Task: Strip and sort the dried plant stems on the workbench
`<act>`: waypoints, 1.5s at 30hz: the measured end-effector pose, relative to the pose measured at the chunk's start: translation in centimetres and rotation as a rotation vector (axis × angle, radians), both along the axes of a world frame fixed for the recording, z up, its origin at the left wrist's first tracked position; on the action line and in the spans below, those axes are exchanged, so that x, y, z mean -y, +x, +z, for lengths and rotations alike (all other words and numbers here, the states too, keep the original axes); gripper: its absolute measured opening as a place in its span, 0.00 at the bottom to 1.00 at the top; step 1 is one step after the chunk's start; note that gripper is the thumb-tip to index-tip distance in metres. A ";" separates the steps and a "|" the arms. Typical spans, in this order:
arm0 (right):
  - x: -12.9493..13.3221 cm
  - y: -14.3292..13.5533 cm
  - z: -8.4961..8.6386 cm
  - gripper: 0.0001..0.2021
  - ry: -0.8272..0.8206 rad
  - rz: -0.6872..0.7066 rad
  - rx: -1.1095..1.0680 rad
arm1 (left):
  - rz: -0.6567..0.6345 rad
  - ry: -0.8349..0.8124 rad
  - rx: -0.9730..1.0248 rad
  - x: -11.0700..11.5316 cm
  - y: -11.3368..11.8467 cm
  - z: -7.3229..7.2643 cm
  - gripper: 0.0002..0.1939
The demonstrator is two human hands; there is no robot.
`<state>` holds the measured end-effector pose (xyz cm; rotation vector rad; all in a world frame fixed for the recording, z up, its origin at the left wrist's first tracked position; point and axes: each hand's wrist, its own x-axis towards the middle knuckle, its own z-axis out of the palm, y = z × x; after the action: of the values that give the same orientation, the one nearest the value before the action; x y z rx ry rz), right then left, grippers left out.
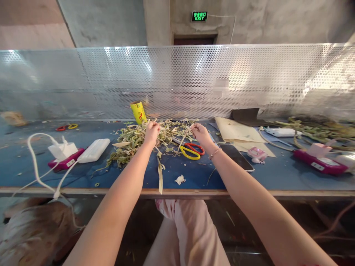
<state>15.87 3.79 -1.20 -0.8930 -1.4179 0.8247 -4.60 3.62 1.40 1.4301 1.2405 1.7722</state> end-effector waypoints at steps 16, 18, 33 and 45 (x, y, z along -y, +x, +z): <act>3.1 -1.7 1.0 0.05 0.058 0.280 0.279 | -0.581 -0.273 -0.055 2.8 2.9 -0.6 0.10; 3.2 -1.6 1.2 0.05 0.064 0.251 0.276 | -0.601 -0.313 0.011 3.0 3.0 -0.4 0.10; 3.7 -1.6 1.9 0.01 0.135 0.189 0.238 | -0.617 -0.376 0.145 3.3 3.3 0.0 0.06; 3.6 -1.5 1.7 0.03 0.191 0.153 0.306 | -0.574 -0.224 -0.038 3.3 3.4 -0.3 0.16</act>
<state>14.36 0.24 0.52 -0.7936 -1.8178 0.6698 -1.16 0.34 1.10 1.4989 0.8890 1.1875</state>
